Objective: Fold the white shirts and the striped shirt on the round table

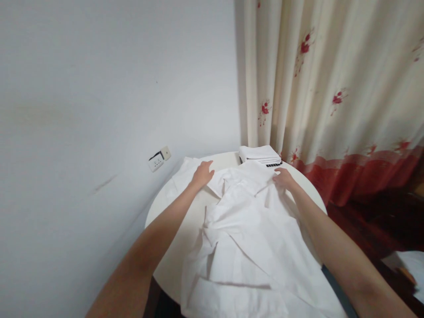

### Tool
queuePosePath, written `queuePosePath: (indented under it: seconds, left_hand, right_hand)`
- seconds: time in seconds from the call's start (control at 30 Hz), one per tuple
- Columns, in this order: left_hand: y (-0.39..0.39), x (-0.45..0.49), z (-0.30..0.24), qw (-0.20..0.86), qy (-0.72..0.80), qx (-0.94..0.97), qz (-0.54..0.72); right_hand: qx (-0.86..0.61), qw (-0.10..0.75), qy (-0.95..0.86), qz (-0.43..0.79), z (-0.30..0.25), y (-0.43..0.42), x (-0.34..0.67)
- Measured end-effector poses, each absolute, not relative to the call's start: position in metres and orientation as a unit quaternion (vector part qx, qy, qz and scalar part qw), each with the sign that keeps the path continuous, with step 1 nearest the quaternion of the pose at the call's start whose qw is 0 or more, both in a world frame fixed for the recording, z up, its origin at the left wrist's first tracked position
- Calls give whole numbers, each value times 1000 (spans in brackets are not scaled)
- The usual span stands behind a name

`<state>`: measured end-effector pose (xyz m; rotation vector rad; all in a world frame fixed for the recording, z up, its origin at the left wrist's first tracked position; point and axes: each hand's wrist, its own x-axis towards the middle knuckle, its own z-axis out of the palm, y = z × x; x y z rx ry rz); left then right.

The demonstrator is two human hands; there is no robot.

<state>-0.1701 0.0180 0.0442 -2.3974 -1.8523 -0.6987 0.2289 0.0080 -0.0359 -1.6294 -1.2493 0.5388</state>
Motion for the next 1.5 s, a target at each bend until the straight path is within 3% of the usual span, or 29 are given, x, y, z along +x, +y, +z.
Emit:
queuePosePath:
  seconds: [0.17, 0.33, 0.67, 0.8, 1.0, 1.2, 1.33, 1.5]
  left_hand:
    - [-16, -187, -1, -63, -675, -716, -167]
    - [-19, -196, 6, -145, -635, -742, -159]
    - [66, -221, 89, -18, -696, -650, -304]
    - [77, -217, 73, -18, -727, -590, -351]
    - [58, -210, 21, -84, -702, -639, -303]
    - [37, -199, 1, -109, -656, -705, -245]
    - [27, -188, -6, -97, -638, -726, -238]
    - [28, -195, 13, -65, -618, -732, -279]
  right_hand:
    - [-693, 466, -488, 254, -43, 8, 229]
    - [-674, 472, -488, 290, -32, -2, 225]
    - [-641, 477, -505, 327, -22, -11, 216]
    - [-655, 480, -497, 306, -25, -6, 215]
    - [-671, 502, -477, 264, -29, -3, 212]
    - [-598, 562, -389, 419, -21, -5, 206]
    - [-532, 527, -380, 542, -12, -13, 206]
    - [-526, 546, -440, 482, 15, -19, 200]
